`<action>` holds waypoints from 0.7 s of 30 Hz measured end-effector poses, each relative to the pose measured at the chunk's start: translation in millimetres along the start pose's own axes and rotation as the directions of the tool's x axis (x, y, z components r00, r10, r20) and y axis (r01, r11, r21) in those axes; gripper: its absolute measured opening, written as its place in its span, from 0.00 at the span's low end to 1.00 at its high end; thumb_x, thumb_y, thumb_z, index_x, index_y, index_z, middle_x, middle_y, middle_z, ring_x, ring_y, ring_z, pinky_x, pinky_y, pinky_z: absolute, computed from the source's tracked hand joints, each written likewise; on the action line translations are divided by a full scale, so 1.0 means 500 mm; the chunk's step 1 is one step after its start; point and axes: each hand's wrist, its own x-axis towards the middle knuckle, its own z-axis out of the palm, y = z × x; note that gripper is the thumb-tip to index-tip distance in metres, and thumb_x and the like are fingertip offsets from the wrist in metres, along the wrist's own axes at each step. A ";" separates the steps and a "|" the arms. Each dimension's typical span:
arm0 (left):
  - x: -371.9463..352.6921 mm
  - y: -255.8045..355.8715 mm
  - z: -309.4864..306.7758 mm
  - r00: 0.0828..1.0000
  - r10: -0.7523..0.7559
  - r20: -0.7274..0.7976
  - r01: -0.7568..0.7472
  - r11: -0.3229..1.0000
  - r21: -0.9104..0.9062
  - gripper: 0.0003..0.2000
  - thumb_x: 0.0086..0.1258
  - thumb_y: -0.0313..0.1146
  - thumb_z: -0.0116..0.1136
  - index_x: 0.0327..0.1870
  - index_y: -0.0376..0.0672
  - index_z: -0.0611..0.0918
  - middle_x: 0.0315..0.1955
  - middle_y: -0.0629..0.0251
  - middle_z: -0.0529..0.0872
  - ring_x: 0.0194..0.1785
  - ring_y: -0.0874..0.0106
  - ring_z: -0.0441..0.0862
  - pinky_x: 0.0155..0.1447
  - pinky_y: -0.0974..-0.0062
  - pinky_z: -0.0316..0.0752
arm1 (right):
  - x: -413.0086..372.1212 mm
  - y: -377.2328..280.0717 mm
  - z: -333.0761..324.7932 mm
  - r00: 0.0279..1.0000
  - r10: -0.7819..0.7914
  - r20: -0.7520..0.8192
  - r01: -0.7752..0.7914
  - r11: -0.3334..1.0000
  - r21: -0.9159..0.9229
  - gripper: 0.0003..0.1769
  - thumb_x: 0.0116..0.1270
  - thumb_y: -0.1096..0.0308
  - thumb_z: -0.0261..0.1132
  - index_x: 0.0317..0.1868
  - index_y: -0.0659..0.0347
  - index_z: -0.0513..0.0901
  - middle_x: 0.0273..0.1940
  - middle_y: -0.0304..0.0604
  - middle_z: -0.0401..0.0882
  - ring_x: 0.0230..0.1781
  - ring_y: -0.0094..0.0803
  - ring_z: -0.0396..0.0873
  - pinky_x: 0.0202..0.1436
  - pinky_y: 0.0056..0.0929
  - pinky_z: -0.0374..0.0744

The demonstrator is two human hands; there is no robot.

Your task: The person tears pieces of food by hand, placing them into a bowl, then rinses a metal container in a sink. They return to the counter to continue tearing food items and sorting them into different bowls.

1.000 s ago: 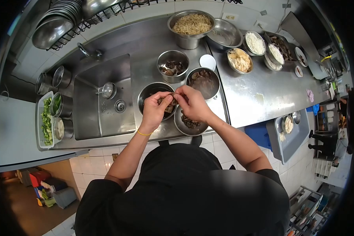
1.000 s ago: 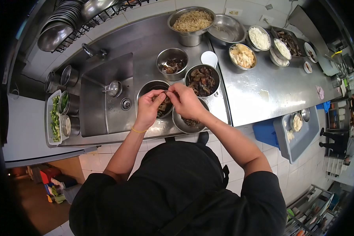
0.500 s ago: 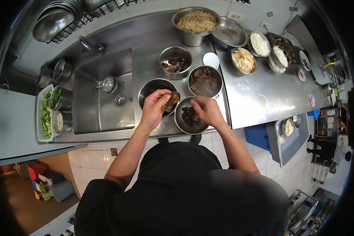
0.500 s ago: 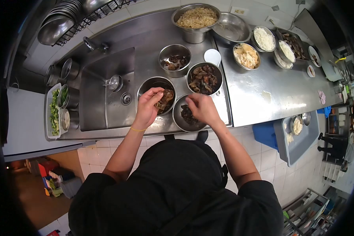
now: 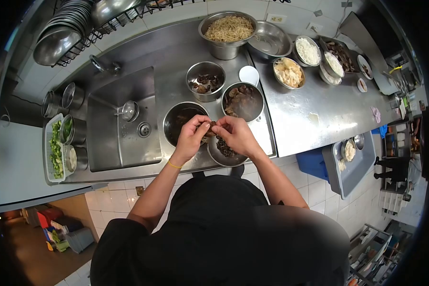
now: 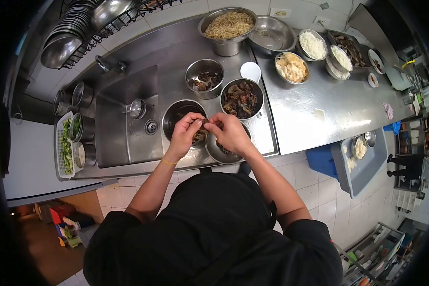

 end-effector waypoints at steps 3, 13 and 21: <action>0.012 0.000 0.001 0.999 -0.010 0.031 0.008 0.999 0.049 0.07 0.77 0.29 0.53 0.46 0.36 0.80 0.36 0.73 0.81 0.40 0.84 0.75 0.48 0.82 0.72 | -0.004 0.036 0.002 1.000 0.000 -0.011 0.000 1.000 0.023 0.08 0.68 0.69 0.67 0.38 0.68 0.83 0.26 0.41 0.82 0.26 0.21 0.76 0.31 0.26 0.75; 0.057 0.024 0.009 0.964 -0.100 0.247 0.068 0.989 0.133 0.08 0.77 0.30 0.54 0.47 0.36 0.80 0.37 0.72 0.83 0.40 0.84 0.76 0.47 0.82 0.73 | -0.027 0.012 -0.035 0.996 -0.053 -0.076 0.065 0.985 0.161 0.08 0.69 0.72 0.65 0.42 0.69 0.83 0.32 0.41 0.85 0.31 0.20 0.81 0.36 0.23 0.78; 0.034 0.023 0.043 0.973 -0.003 0.232 -0.044 0.980 0.194 0.08 0.76 0.29 0.56 0.49 0.35 0.80 0.39 0.69 0.84 0.42 0.82 0.80 0.49 0.81 0.75 | -0.046 0.033 -0.030 0.970 -0.136 -0.200 0.129 0.991 -0.049 0.08 0.70 0.74 0.62 0.45 0.68 0.83 0.31 0.45 0.84 0.29 0.22 0.80 0.34 0.25 0.77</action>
